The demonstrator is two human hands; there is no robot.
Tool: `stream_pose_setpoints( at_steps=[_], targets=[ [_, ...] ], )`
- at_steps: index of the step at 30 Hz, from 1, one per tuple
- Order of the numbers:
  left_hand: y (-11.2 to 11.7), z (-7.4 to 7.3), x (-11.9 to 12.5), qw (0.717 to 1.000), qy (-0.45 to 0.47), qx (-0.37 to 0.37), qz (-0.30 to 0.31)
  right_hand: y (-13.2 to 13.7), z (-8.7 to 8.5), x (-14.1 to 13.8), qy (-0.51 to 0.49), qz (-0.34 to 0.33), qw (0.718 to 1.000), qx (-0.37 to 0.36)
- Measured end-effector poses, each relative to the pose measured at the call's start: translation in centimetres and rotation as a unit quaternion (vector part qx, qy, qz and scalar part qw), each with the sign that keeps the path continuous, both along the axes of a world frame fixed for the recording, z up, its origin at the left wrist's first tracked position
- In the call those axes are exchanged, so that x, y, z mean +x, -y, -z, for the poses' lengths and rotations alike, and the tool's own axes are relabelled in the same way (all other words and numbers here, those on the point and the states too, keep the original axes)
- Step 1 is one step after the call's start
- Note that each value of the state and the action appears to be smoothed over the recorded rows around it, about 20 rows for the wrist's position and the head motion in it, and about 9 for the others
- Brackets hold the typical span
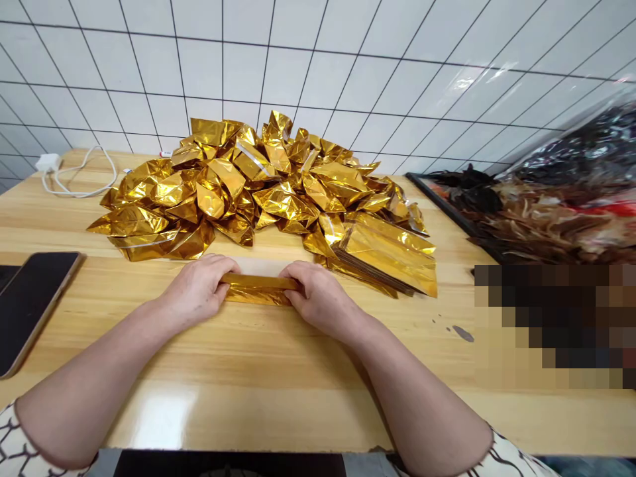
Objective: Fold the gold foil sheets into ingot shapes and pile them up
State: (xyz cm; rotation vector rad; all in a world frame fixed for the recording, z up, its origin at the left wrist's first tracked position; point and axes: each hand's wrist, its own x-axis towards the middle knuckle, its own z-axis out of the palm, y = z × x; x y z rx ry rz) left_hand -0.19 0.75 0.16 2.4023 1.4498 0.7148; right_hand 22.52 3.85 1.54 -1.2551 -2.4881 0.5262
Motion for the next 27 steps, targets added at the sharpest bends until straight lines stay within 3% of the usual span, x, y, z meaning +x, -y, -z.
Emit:
stream_pose_setpoints(
  at_steps=[8, 16, 22, 27],
  targets=[
    [0.0, -0.2, -0.4, 0.999, 0.012, -0.009, 0.047, 0.4, -0.2, 0.1, 0.029, -0.060, 0.997, 0.040],
    [0.1, -0.5, -0.8, 0.996, -0.011, -0.023, 0.090, 0.6, -0.9, 0.4, 0.060, -0.106, 0.992, 0.022],
    [0.5, -1.2, -0.5, 0.992, -0.091, -0.041, 0.084, 0.8, -1.7, 0.5, 0.078, -0.107, 0.991, 0.001],
    [1.0, -0.9, 0.4, 0.988, -0.127, -0.001, 0.088, 0.9, -1.3, 0.3, 0.066, -0.114, 0.991, 0.000]
  ],
)
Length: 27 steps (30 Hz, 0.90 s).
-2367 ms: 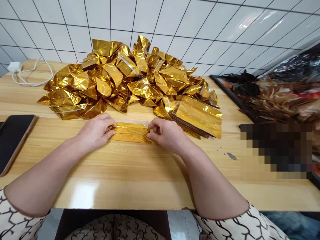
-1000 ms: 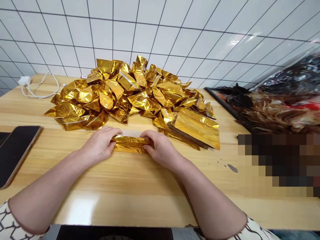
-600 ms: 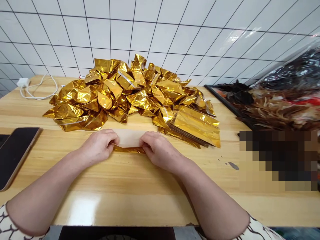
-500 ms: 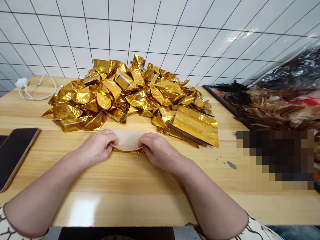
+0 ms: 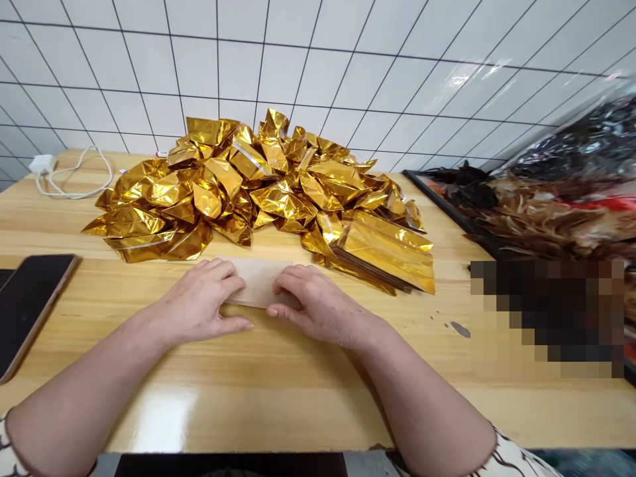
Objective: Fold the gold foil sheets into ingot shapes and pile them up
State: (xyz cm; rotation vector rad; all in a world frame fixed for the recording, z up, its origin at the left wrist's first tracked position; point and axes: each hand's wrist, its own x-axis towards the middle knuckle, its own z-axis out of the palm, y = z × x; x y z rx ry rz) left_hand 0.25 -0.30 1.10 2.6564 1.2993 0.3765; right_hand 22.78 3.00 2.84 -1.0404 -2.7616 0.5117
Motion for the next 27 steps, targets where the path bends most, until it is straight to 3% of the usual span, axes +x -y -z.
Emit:
stream_pose_setpoints(
  at_steps=[4, 12, 27],
  targets=[
    [0.9, 0.0, 1.1, 0.999, 0.002, 0.024, 0.028, -0.1, 0.8, -0.4, 0.000, 0.034, 0.999, 0.022],
    [1.3, 0.3, 1.5, 0.999, -0.018, -0.006, 0.044, 0.0, 1.5, -1.3, 0.009, 0.079, 0.996, 0.048],
    [1.1, 0.2, 1.3, 0.997, -0.049, 0.012, 0.061, -0.4, 1.5, -2.2, -0.024, 0.148, 0.989, -0.016]
  ],
)
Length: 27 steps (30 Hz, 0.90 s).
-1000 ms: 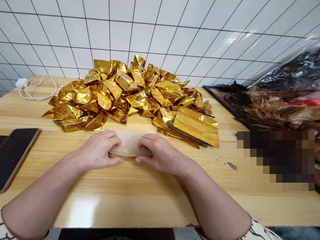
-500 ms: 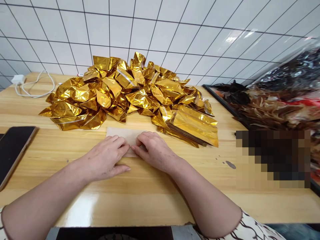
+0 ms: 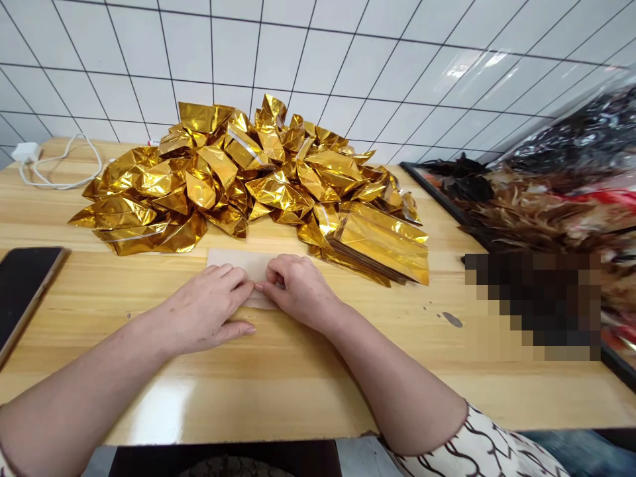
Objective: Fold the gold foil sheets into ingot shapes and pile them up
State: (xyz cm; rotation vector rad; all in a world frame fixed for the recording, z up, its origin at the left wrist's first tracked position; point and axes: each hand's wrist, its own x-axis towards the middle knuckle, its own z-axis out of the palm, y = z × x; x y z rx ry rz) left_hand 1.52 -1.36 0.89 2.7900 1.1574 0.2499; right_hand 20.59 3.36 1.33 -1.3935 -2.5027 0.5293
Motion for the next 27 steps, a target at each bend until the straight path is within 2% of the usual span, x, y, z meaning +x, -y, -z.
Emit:
stream_pose_setpoints(
  at_steps=[11, 27],
  targets=[
    [0.2, -0.3, 0.5, 0.997, -0.062, 0.037, 0.002, -0.2, -0.3, -0.3, -0.007, 0.022, 0.999, -0.035],
    [-0.7, -0.7, -1.0, 0.998, -0.048, 0.026, -0.020, -0.6, -0.8, 0.8, 0.007, 0.050, 0.998, -0.047]
  ],
)
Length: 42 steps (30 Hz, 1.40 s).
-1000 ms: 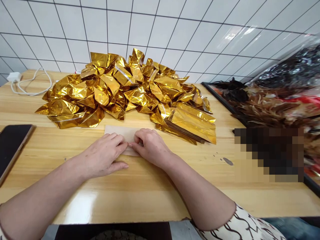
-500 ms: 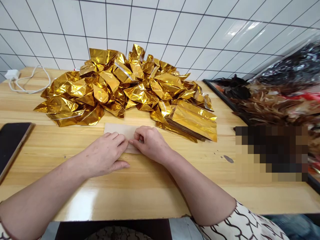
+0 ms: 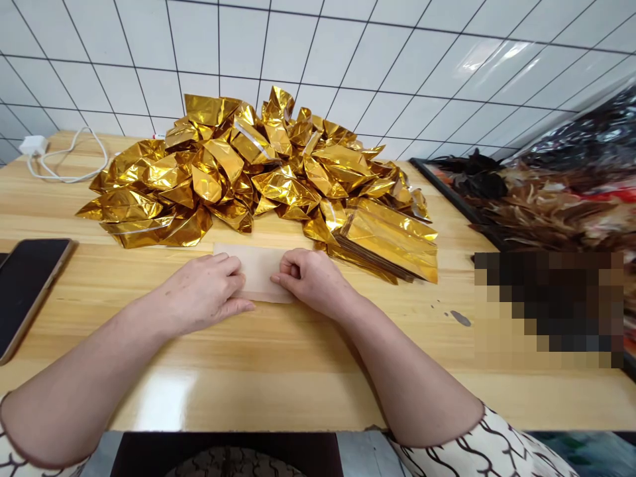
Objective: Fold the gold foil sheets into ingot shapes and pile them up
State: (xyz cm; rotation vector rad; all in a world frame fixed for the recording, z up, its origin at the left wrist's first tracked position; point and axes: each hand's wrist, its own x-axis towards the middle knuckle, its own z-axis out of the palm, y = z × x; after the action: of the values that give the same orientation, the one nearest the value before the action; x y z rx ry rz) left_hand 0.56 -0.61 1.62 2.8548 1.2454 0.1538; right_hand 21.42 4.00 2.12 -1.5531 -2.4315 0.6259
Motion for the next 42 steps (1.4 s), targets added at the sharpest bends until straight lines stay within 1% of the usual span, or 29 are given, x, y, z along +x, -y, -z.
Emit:
stream_pose_setpoints(
  at_steps=[5, 9, 12, 15, 18, 22, 25, 29, 32, 36, 39, 42],
  targets=[
    [-0.4, 0.1, -0.5, 1.000, 0.025, -0.001, -0.005, -0.3, -0.3, 0.6, 0.013, 0.012, 1.000, -0.018],
    [-0.7, 0.4, -0.8, 0.999, 0.028, 0.016, -0.015, -0.6, -0.5, 1.2, 0.033, 0.030, 0.998, -0.033],
    [-0.8, 0.5, -0.7, 0.999, 0.024, 0.034, -0.020, -0.7, -0.5, 1.6, 0.040, 0.024, 0.999, -0.022],
    [-0.5, 0.6, -0.2, 0.998, 0.026, 0.042, -0.024, -0.6, -0.5, 1.7, 0.043, 0.017, 0.999, -0.005],
    [0.0, 0.8, 0.6, 0.999, 0.030, 0.028, -0.016, -0.6, -0.5, 1.7, 0.050, 0.018, 0.999, 0.001],
    [0.3, 1.2, 1.5, 1.000, 0.016, -0.003, -0.008, -0.6, -0.4, 1.8, 0.044, 0.003, 0.999, 0.017],
    [0.3, 1.2, 1.7, 1.000, 0.007, -0.021, -0.015, -0.5, -0.4, 1.9, 0.037, -0.003, 0.999, 0.028],
    [0.0, 1.0, 1.6, 0.999, 0.008, -0.036, -0.012, -0.1, -0.2, 1.0, -0.006, -0.005, 0.998, 0.070],
    [-0.1, 1.0, 1.5, 0.998, 0.043, -0.038, -0.010, 0.2, 0.3, -0.2, -0.030, -0.026, 0.995, 0.094],
    [-0.6, 1.5, 1.5, 0.989, 0.137, -0.051, -0.025, 0.1, 1.1, -1.1, -0.025, -0.049, 0.996, 0.069],
    [-1.1, 1.9, 1.7, 0.972, 0.209, -0.086, -0.069, 0.0, 1.3, -1.2, -0.020, -0.048, 0.997, 0.057],
    [-1.5, 2.0, 2.1, 0.956, 0.245, -0.108, -0.121, 0.0, 1.2, -1.3, -0.013, -0.044, 0.998, 0.053]
  ],
)
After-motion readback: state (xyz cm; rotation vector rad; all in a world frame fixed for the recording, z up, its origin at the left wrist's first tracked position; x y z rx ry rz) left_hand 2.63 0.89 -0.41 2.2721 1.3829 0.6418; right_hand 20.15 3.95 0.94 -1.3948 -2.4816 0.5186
